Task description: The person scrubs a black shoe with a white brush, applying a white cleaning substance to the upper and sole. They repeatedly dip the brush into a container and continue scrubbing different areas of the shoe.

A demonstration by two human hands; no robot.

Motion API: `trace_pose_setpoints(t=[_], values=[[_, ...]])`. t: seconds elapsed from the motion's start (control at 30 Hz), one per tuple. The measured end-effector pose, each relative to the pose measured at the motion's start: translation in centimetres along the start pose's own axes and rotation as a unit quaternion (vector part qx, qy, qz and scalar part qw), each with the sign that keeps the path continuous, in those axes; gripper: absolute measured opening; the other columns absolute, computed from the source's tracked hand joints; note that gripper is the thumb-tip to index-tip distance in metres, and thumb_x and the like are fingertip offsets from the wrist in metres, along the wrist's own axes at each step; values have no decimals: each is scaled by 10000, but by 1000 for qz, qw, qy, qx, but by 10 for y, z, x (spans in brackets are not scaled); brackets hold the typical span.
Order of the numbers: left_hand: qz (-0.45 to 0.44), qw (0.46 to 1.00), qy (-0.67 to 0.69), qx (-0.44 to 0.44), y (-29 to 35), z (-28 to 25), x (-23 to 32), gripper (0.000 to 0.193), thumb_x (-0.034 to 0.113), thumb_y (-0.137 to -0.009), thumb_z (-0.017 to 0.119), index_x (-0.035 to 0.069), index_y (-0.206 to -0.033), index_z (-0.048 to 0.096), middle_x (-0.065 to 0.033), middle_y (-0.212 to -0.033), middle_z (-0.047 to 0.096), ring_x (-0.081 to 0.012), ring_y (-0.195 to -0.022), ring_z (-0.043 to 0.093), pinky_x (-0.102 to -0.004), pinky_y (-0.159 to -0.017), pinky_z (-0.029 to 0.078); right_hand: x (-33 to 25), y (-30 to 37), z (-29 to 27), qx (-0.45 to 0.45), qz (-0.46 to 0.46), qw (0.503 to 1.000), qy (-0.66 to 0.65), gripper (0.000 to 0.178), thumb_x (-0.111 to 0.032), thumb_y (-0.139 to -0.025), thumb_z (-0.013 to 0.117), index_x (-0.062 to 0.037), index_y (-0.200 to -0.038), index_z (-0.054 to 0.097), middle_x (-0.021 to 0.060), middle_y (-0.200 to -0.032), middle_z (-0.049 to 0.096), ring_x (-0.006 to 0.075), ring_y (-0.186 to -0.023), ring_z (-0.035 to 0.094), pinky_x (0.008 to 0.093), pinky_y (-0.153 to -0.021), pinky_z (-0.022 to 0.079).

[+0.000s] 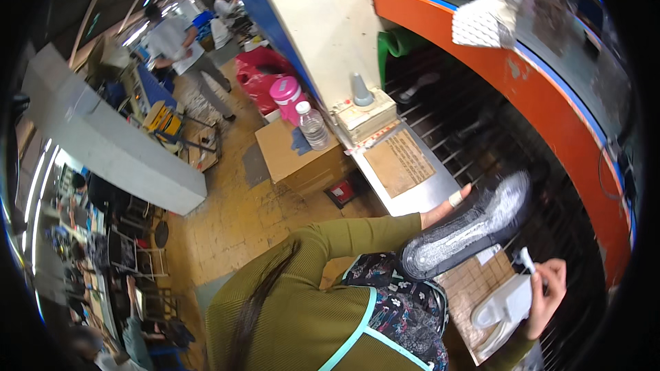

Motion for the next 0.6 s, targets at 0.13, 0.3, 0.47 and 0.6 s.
trace_pose_setpoints(t=[0.13,0.3,0.47,0.6], values=[[134,986,-66,-74,8,-6,45,825,739,-803,549,66,-1280,572,-121,-1180,653,-209,-1004,644,-371,-924,511,-1,14,32,23,11,998,-54,111,-26,-799,666,43,-885,665,85,-873,500,171,-821,488,268,-726,382],[186,971,-79,-124,16,-1,51,833,707,-810,568,46,-1316,520,-130,-1205,626,-220,-1037,628,-383,-937,513,-33,2,65,61,-52,997,9,131,-10,-748,706,22,-874,696,86,-843,553,198,-835,537,289,-733,411],[156,975,-159,-26,17,10,36,1088,824,-649,620,-2,-1341,472,-163,-1266,573,-257,-1114,587,-390,-973,493,-40,-32,72,126,-108,973,162,181,-127,-718,792,-113,-894,753,15,-832,590,163,-770,542,304,-714,366],[143,969,-191,-62,9,26,22,1071,735,-637,714,-5,-1360,440,-161,-1273,565,-259,-1114,590,-383,-972,504,-25,-56,56,193,-129,958,170,136,-126,-752,787,-113,-885,758,19,-807,580,138,-606,499,292,-619,383]])
Point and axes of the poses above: each hand's wrist, its own y-axis away from the middle knuckle, its own z-axis out of the palm, x = y × z, the point moved 1 cm from there along -y, towards the middle knuckle
